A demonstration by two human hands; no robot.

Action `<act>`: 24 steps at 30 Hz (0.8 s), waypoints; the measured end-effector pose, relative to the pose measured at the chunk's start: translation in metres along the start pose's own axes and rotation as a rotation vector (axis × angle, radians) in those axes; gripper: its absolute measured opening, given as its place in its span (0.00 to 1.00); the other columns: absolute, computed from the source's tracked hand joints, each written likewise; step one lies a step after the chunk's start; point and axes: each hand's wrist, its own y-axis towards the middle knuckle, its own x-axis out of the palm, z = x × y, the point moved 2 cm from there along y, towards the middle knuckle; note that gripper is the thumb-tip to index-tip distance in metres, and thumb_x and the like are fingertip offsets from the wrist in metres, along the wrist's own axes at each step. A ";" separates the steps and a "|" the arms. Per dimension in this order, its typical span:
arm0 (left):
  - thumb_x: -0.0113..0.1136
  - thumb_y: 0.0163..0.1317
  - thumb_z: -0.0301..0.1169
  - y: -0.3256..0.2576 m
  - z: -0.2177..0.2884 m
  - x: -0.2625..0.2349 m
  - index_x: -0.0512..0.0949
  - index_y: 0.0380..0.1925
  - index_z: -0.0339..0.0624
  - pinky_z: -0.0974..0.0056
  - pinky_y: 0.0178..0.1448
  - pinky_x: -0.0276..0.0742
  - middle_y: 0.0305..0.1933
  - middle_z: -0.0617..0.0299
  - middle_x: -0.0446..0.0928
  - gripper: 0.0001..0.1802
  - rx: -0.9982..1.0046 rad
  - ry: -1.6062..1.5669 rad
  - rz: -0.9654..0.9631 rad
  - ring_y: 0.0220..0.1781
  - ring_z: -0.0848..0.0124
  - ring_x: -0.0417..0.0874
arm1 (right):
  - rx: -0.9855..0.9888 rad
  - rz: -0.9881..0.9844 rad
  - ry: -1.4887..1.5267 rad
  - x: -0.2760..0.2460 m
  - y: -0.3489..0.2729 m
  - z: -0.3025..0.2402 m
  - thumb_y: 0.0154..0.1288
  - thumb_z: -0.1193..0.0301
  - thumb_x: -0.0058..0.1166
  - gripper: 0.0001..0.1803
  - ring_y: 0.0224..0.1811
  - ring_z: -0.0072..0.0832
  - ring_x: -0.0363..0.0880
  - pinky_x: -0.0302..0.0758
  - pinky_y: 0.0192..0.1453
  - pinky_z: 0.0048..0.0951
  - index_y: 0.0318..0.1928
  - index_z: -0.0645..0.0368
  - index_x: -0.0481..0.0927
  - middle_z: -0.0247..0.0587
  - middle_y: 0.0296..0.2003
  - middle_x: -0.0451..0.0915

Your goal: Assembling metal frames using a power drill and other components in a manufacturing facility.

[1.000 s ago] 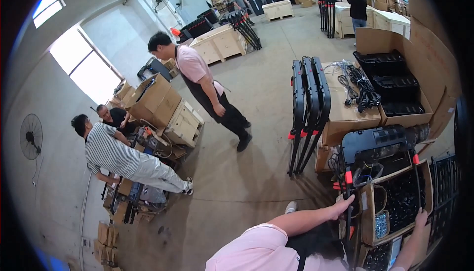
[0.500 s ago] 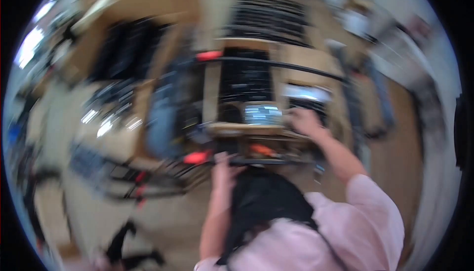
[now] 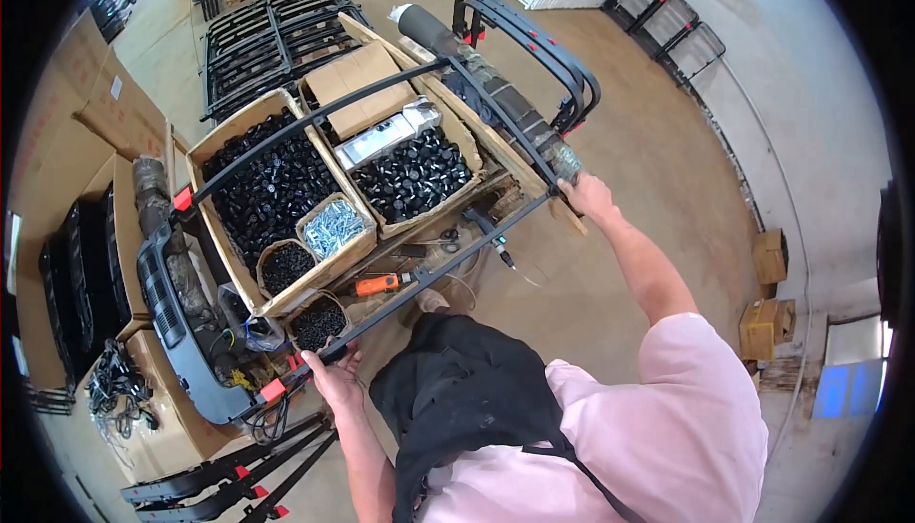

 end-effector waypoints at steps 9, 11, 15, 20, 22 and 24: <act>0.51 0.72 0.72 0.001 -0.007 0.013 0.68 0.70 0.48 0.52 0.50 0.85 0.63 0.55 0.80 0.44 0.067 0.012 0.186 0.51 0.52 0.87 | -0.308 -0.087 -0.163 0.039 0.022 0.001 0.80 0.43 0.46 0.37 0.39 0.58 0.90 0.85 0.48 0.57 0.35 0.67 0.88 0.65 0.32 0.87; 0.51 0.72 0.73 0.001 -0.008 0.012 0.64 0.75 0.50 0.49 0.54 0.81 0.67 0.55 0.77 0.46 0.078 -0.022 0.180 0.56 0.48 0.83 | -0.347 -0.107 -0.149 0.035 0.021 -0.010 0.79 0.45 0.49 0.33 0.38 0.58 0.90 0.85 0.47 0.57 0.34 0.66 0.85 0.63 0.32 0.87; 0.47 0.72 0.74 0.000 -0.004 0.021 0.64 0.75 0.48 0.45 0.58 0.80 0.68 0.54 0.74 0.47 0.086 0.027 0.208 0.62 0.48 0.80 | -0.417 -0.067 -0.121 0.033 0.014 -0.008 0.78 0.52 0.56 0.24 0.34 0.57 0.90 0.85 0.41 0.54 0.35 0.64 0.80 0.60 0.30 0.87; 0.48 0.72 0.73 0.000 -0.001 0.021 0.64 0.73 0.48 0.46 0.56 0.81 0.66 0.54 0.74 0.46 0.054 0.036 0.174 0.61 0.47 0.81 | -0.544 0.101 -0.076 0.032 0.007 0.000 0.74 0.54 0.62 0.22 0.36 0.55 0.90 0.85 0.43 0.53 0.37 0.63 0.79 0.59 0.29 0.87; 0.48 0.72 0.73 -0.001 -0.002 0.020 0.64 0.73 0.48 0.46 0.55 0.82 0.66 0.54 0.74 0.46 0.048 0.044 0.184 0.61 0.47 0.81 | -0.535 0.096 -0.081 0.023 0.009 -0.009 0.73 0.54 0.63 0.22 0.38 0.54 0.90 0.85 0.44 0.53 0.38 0.63 0.79 0.60 0.30 0.87; 0.47 0.72 0.74 -0.001 -0.003 0.020 0.65 0.72 0.47 0.48 0.54 0.83 0.65 0.53 0.75 0.47 0.041 0.066 0.200 0.60 0.48 0.82 | -0.395 -0.188 -0.160 0.011 0.014 -0.017 0.75 0.52 0.60 0.24 0.43 0.55 0.90 0.84 0.50 0.54 0.39 0.64 0.81 0.62 0.32 0.87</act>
